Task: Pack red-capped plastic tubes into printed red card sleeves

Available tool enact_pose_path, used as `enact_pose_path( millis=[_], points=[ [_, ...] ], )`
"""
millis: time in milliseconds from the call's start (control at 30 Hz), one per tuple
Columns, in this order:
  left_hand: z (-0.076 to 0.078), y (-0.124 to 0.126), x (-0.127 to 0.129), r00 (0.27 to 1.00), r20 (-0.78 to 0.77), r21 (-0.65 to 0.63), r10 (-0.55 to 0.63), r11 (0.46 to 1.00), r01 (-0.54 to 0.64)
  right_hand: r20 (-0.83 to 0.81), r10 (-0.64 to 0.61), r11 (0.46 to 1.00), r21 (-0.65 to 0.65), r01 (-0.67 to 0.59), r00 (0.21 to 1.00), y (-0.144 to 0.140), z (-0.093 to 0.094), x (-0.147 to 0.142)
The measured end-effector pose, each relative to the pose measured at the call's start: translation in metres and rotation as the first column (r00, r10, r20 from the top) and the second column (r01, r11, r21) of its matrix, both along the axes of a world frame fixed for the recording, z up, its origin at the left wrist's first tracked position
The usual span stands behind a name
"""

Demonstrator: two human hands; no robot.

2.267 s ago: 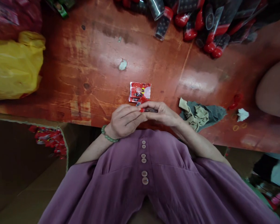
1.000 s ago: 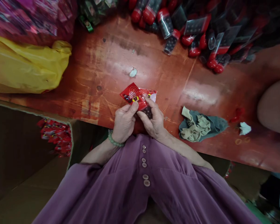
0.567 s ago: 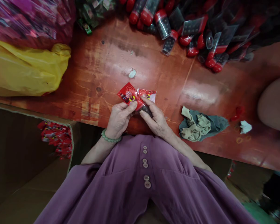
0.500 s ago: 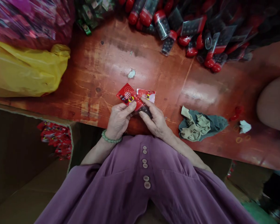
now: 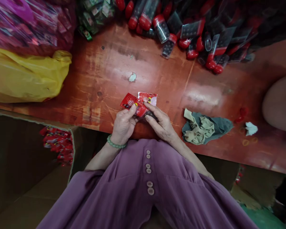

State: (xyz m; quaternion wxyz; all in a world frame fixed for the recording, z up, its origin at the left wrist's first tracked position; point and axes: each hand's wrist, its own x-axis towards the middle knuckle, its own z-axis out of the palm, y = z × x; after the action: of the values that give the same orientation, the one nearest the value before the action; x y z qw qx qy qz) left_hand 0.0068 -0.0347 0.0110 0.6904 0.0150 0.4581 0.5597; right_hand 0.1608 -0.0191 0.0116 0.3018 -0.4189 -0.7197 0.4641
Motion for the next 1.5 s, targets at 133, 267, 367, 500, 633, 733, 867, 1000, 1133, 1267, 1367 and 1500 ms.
enact_pose_path(
  millis=[133, 267, 367, 500, 633, 733, 867, 1000, 1133, 1267, 1367, 1500],
  points=[
    [0.003, 0.002, 0.005, 0.999, -0.050, -0.004, 0.003, 1.000, -0.004, 0.027, -0.032, 0.999, 0.002, 0.032, 0.999, -0.004, -0.002, 0.000],
    [0.003, 0.002, 0.010, 0.998, -0.068, 0.005, 0.010, 1.000, -0.010, 0.043, -0.056, 0.998, 0.011, 0.056, 0.997, -0.007, -0.005, 0.002],
    [-0.001, 0.001, 0.009, 0.996, -0.086, 0.013, 0.034, 0.999, -0.033, 0.070, -0.057, 0.998, 0.021, 0.056, 0.996, -0.007, -0.005, 0.004],
    [-0.003, 0.000, 0.009, 0.996, -0.083, -0.007, 0.022, 1.000, -0.023, 0.066, -0.083, 0.996, 0.030, 0.081, 0.994, -0.005, -0.004, 0.005],
    [-0.002, 0.002, 0.010, 0.998, -0.062, -0.026, 0.006, 1.000, -0.008, 0.046, -0.096, 0.995, 0.025, 0.095, 0.994, -0.004, -0.004, 0.002],
    [-0.001, 0.002, 0.011, 0.999, -0.041, -0.035, 0.004, 0.999, -0.006, 0.041, -0.141, 0.990, 0.006, 0.141, 0.989, -0.004, -0.004, 0.000],
    [-0.001, 0.003, 0.013, 0.999, -0.045, -0.028, -0.002, 1.000, 0.001, 0.026, -0.208, 0.978, -0.024, 0.208, 0.978, -0.005, -0.003, -0.004],
    [-0.001, 0.004, 0.015, 0.999, -0.047, -0.018, -0.008, 1.000, 0.007, 0.020, -0.242, 0.970, 0.021, 0.241, 0.970, -0.007, -0.006, -0.011],
    [-0.004, 0.006, 0.015, 0.998, -0.062, -0.009, 0.017, 1.000, -0.017, 0.073, -0.182, 0.976, 0.134, 0.171, 0.981, -0.007, -0.011, -0.013],
    [-0.005, 0.007, 0.016, 0.997, -0.079, 0.015, 0.010, 1.000, -0.009, 0.068, -0.127, 0.986, 0.118, 0.119, 0.990, -0.004, -0.010, -0.011],
    [-0.003, 0.009, 0.015, 0.997, -0.082, 0.028, -0.010, 1.000, 0.012, 0.033, -0.071, 0.996, 0.062, 0.069, 0.997, 0.000, -0.008, -0.008],
    [0.000, 0.010, 0.012, 0.994, -0.104, 0.034, -0.037, 0.999, 0.040, 0.037, 0.001, 1.000, 0.019, -0.001, 0.999, 0.006, -0.007, -0.001]
  ],
)
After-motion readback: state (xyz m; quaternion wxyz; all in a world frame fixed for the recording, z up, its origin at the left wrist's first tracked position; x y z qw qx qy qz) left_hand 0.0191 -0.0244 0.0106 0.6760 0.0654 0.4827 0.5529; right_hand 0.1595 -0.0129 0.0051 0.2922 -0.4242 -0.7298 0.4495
